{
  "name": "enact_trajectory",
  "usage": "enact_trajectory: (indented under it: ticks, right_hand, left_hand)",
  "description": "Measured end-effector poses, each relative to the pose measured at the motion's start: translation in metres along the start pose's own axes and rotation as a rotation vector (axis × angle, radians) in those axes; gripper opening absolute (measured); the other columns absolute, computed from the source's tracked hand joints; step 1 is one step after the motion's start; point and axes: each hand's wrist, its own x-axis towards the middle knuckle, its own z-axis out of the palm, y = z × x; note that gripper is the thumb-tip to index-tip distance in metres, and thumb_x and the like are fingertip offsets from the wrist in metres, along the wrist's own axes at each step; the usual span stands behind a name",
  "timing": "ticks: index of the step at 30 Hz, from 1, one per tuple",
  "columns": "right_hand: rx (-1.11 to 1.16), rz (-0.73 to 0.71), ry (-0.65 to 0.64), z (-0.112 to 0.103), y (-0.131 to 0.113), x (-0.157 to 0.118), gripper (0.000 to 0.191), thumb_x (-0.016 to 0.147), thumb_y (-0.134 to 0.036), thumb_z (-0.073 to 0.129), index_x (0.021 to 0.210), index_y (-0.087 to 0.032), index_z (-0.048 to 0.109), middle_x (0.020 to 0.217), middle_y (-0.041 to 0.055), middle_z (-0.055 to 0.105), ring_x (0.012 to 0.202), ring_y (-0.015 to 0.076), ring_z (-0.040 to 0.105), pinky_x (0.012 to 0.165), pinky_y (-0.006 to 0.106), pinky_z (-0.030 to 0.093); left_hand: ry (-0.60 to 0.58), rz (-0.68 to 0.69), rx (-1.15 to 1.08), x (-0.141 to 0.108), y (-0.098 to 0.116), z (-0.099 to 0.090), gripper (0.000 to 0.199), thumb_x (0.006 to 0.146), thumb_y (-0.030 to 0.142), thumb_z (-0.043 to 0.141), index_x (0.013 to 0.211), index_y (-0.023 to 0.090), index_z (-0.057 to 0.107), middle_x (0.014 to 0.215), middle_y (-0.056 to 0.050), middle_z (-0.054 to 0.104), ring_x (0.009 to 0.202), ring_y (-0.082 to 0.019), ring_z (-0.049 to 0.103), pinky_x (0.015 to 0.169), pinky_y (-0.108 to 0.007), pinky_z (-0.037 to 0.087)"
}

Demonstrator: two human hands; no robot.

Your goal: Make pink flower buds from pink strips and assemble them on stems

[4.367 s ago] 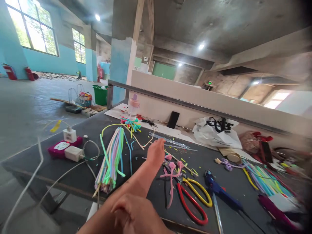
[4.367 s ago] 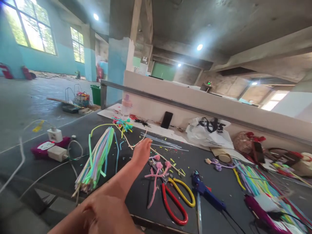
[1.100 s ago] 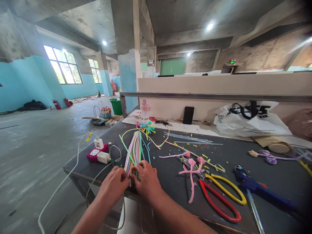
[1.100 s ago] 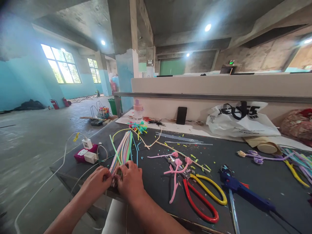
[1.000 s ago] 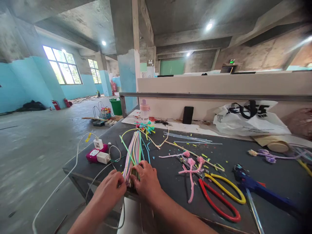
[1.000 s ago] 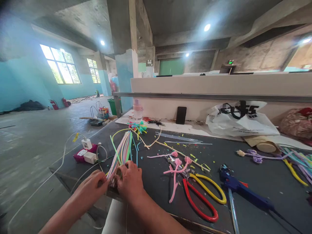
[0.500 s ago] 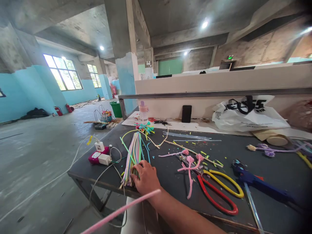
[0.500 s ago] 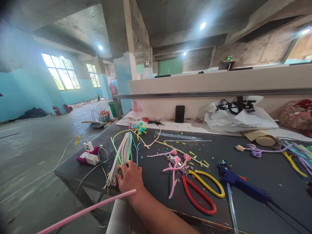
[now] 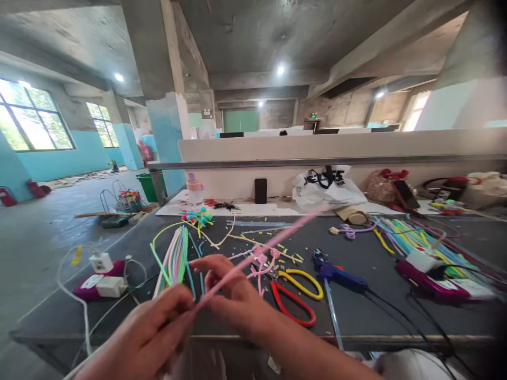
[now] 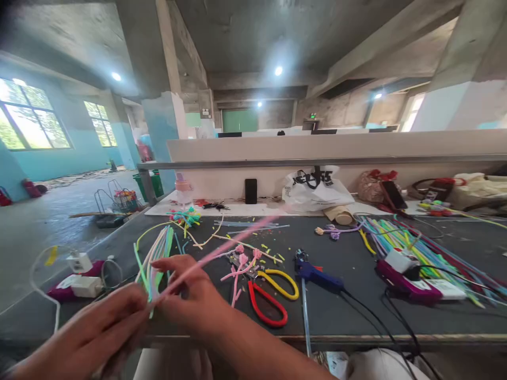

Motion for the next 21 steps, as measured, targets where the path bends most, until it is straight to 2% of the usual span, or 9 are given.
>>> enact_trajectory:
  ticks: [1, 2, 3, 5, 8, 12, 15, 18, 21]
  right_hand:
    - [0.039, -0.011, 0.036, -0.016, -0.009, -0.006, 0.038, 0.074, -0.016, 0.059, 0.110, -0.028, 0.060, 0.097, 0.0009, 0.054, 0.080, 0.0139, 0.051, 0.073, 0.027, 0.043]
    - [0.069, -0.039, 0.088, -0.033, -0.016, -0.012, 0.022, 0.077, -0.017, 0.057, 0.095, -0.026, 0.067, 0.096, 0.0018, 0.056, 0.088, 0.0157, 0.051, 0.079, 0.029, 0.042]
    - [0.104, -0.026, 0.093, -0.049, -0.021, -0.018, 0.016, 0.080, -0.019, 0.056, 0.087, -0.024, 0.070, 0.093, 0.0028, 0.057, 0.092, 0.0169, 0.051, 0.080, 0.029, 0.041]
    - [0.263, 0.074, 0.131, -0.079, -0.024, -0.029, 0.014, 0.080, -0.023, 0.058, 0.087, -0.023, 0.070, 0.096, 0.0039, 0.058, 0.080, 0.0146, 0.053, 0.068, 0.026, 0.044]
    - [0.446, 0.176, 0.261, -0.117, -0.017, -0.039, 0.019, 0.077, -0.026, 0.064, 0.094, -0.022, 0.069, 0.079, 0.0016, 0.062, 0.069, 0.0124, 0.055, 0.068, 0.026, 0.045]
    - [0.445, 0.158, 0.471, -0.155, 0.007, -0.044, 0.017, 0.075, -0.034, 0.068, 0.079, -0.018, 0.070, 0.072, 0.0021, 0.064, 0.065, 0.0123, 0.057, 0.066, 0.026, 0.047]
    - [0.506, 0.176, 0.600, -0.179, 0.030, -0.048, 0.016, 0.070, -0.032, 0.072, 0.072, -0.017, 0.068, 0.071, 0.0008, 0.063, 0.061, 0.0099, 0.056, 0.061, 0.023, 0.048]
    - [0.576, 0.199, 0.728, -0.197, 0.045, -0.056, 0.016, 0.067, -0.030, 0.075, 0.071, -0.017, 0.066, 0.071, -0.0004, 0.063, 0.058, 0.0080, 0.054, 0.058, 0.021, 0.048]
    - [0.594, 0.225, 0.763, -0.208, 0.050, -0.063, 0.018, 0.065, -0.029, 0.076, 0.072, -0.017, 0.065, 0.070, 0.0001, 0.062, 0.057, 0.0081, 0.054, 0.058, 0.021, 0.048]
  left_hand:
    - [0.005, 0.063, 0.034, 0.018, 0.027, 0.014, 0.020, 0.086, 0.034, 0.047, 0.073, 0.019, 0.050, 0.055, 0.006, 0.049, 0.044, -0.006, 0.045, 0.041, -0.016, 0.036]
    - [0.018, 0.137, 0.042, 0.036, 0.047, 0.027, 0.018, 0.083, 0.031, 0.051, 0.070, 0.018, 0.048, 0.055, 0.006, 0.047, 0.045, -0.006, 0.044, 0.041, -0.015, 0.034]
    - [-0.010, 0.174, 0.041, 0.052, 0.060, 0.039, 0.017, 0.081, 0.028, 0.054, 0.069, 0.018, 0.047, 0.058, 0.006, 0.046, 0.046, -0.005, 0.045, 0.041, -0.014, 0.034]
    - [-0.080, 0.187, -0.015, 0.083, 0.069, 0.058, 0.017, 0.082, 0.029, 0.051, 0.070, 0.019, 0.045, 0.054, 0.007, 0.044, 0.041, -0.005, 0.041, 0.038, -0.014, 0.031]
    - [-0.230, 0.210, -0.140, 0.125, 0.069, 0.079, 0.019, 0.082, 0.036, 0.050, 0.074, 0.020, 0.045, 0.049, 0.008, 0.044, 0.036, -0.006, 0.041, 0.035, -0.015, 0.031]
    - [-0.390, 0.246, -0.145, 0.177, 0.075, 0.100, 0.026, 0.079, 0.043, 0.054, 0.075, 0.018, 0.049, 0.051, 0.006, 0.050, 0.038, -0.007, 0.047, 0.036, -0.016, 0.036]
    - [-0.524, 0.177, -0.108, 0.210, 0.074, 0.113, 0.029, 0.075, 0.045, 0.059, 0.077, 0.016, 0.053, 0.052, 0.005, 0.053, 0.036, -0.007, 0.048, 0.036, -0.017, 0.037]
    - [-0.570, 0.106, -0.116, 0.230, 0.059, 0.115, 0.029, 0.073, 0.043, 0.062, 0.077, 0.015, 0.055, 0.050, 0.005, 0.054, 0.034, -0.007, 0.047, 0.036, -0.017, 0.036]
    - [-0.534, 0.097, -0.256, 0.232, 0.041, 0.099, 0.026, 0.072, 0.038, 0.065, 0.075, 0.015, 0.054, 0.053, 0.003, 0.057, 0.036, -0.006, 0.050, 0.036, -0.016, 0.037]
